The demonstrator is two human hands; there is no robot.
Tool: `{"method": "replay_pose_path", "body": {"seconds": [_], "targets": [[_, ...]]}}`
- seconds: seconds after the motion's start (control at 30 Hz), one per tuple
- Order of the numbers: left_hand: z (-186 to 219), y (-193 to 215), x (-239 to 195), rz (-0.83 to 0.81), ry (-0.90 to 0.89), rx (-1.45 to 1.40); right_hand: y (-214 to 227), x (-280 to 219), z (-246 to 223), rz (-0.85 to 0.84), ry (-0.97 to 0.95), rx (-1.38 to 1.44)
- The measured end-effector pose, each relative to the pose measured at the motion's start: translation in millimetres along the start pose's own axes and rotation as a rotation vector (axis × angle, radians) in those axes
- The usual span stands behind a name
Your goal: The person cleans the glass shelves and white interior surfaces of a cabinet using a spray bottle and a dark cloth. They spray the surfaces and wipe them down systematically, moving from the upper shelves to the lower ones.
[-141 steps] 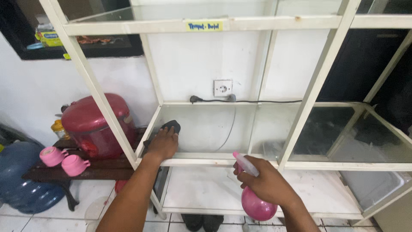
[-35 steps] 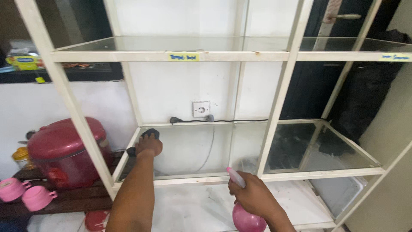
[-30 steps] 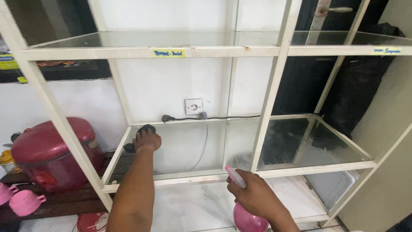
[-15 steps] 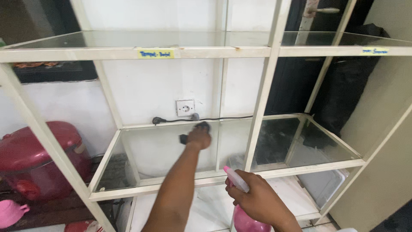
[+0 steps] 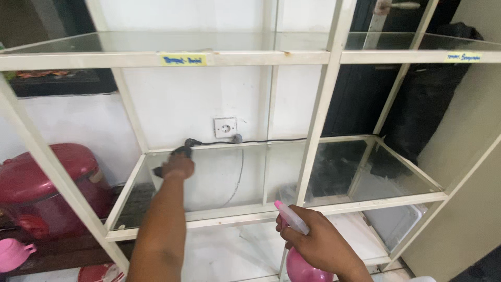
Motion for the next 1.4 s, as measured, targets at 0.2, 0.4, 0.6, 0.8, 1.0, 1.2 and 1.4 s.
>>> {"method": "replay_pose_path", "body": {"seconds": [0.2,0.4,0.6,0.8,1.0,1.2,1.4], "targets": [[54,-34,1,0.06,-0.051,0.128,2,9,15,-0.03,-0.001,0.013],[164,-85,-34,-0.141,-0.316,0.095,11,4,6,-0.004,0.023,0.017],[222,-126,-91,-0.354,-0.732,0.171,8,1,8,0.017,0.068,-0.058],[194,-137,-135,-0.399,-0.953,0.141,4,-4,5,0.03,0.14,-0.039],[132,-60,-260,-0.657,-1.019,-0.023,-4,-5,-3,-0.014,0.072,-0.013],[79,-61,-130,-0.185,-0.993,0.244,-12,1,-8,-0.048,0.071,-0.001],[11,4,-51,-0.199,-0.009,0.089,-7,0,-5,-0.057,0.079,0.051]]}}
Point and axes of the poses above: each hand's wrist, its own x-axis towards the middle knuckle, its own y-axis out of the back of the hand, z = x × y, the point moved 5 cm from there along x, towards the middle knuckle, and after that the axes turned 10 degrees about -x, right-handed, at the moved point
